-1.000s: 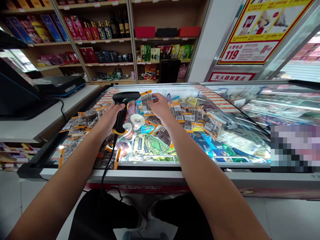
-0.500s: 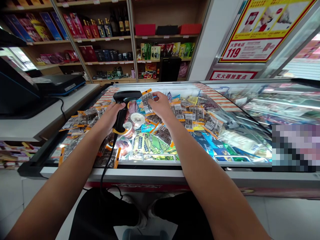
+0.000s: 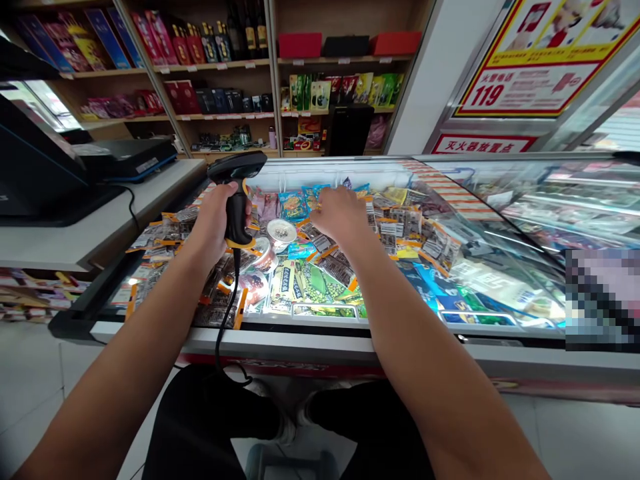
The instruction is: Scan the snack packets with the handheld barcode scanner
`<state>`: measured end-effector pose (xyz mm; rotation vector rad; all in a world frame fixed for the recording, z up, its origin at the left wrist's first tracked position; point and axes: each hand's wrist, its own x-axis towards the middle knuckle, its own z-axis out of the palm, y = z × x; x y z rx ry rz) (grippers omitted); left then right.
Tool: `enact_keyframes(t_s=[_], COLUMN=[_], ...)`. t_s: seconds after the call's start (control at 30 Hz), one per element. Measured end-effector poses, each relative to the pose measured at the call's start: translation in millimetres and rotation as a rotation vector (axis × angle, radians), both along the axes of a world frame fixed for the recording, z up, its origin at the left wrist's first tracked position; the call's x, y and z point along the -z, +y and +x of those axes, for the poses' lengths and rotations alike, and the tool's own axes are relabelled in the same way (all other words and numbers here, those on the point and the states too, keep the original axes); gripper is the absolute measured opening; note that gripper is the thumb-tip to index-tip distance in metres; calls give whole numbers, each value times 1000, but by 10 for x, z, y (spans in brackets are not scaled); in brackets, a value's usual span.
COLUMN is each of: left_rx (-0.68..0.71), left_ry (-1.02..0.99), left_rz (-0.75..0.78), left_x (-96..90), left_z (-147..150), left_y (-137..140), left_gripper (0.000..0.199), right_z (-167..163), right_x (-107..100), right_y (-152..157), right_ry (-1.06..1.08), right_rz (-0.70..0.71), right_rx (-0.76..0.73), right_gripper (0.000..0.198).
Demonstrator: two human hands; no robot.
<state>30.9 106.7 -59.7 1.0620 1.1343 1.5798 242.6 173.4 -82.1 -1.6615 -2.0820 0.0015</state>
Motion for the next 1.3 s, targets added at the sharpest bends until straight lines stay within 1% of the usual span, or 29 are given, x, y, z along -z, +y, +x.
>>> enact_keyframes(t_s=[0.03, 0.07, 0.13, 0.17, 0.23, 0.27, 0.37, 0.4, 0.47, 0.53, 0.6, 0.67, 0.7, 0.87, 0.93, 1.0, 1.13, 1.3], left_rx=[10, 18, 30, 26, 23, 24, 33, 36, 43, 49, 55, 68, 79, 147, 179, 224, 336, 315], left_ry=[-6, -15, -26, -35, -57, -64, -61, -56, -48, -39, -22, 5, 21, 99, 152, 218, 336, 319], left_rz=[4, 5, 4, 5, 4, -1, -25, -29, -25, -14, -5, -4, -5, -16, -18, -13, -46, -49], left_x=[-9, -17, -30, -35, -40, -40, -29, -24, -14, -8, -6, 1, 8, 86, 123, 154, 205, 255], left_z=[-5, -12, -26, -33, -44, -49, -53, -52, -46, -37, -31, -30, -33, -51, -52, -49, -47, -50], left_y=[-6, -12, -19, -21, -17, -12, 6, 10, 11, 4, -5, -6, -2, 38, 37, 22, -7, 12], left_gripper=[26, 27, 29, 30, 31, 31, 33, 34, 34, 33, 31, 29, 27, 19, 17, 17, 20, 21], right_z=[-78, -171, -384, -495, -699, -782, -919, -926, -888, -800, -682, -554, -490, -228, -150, -81, 30, 95], right_x=[-17, -31, -25, 0, 87, 138, 242, 244, 199, 117, 41, -5, -17, -45, -48, -41, -19, -20], right_y=[-52, -113, -250, -318, -434, -477, -543, -546, -529, -487, -420, -328, -275, -9, 72, 133, 204, 224], right_ry=[30, 92, 221, 257, 238, 209, 145, 151, 196, 258, 317, 394, 437, 595, 635, 662, 708, 738], right_rz=[13, -14, -115, -183, -367, -406, -409, -425, -506, -582, -611, -568, -512, -72, 30, 74, 98, 116], right_rx=[-45, -117, -314, -402, -537, -555, -506, -497, -505, -491, -448, -400, -377, -293, -263, -230, -174, -193], right_gripper=[23, 23, 18, 17, 19, 23, 40, 40, 32, 25, 21, 20, 20, 22, 22, 24, 28, 27])
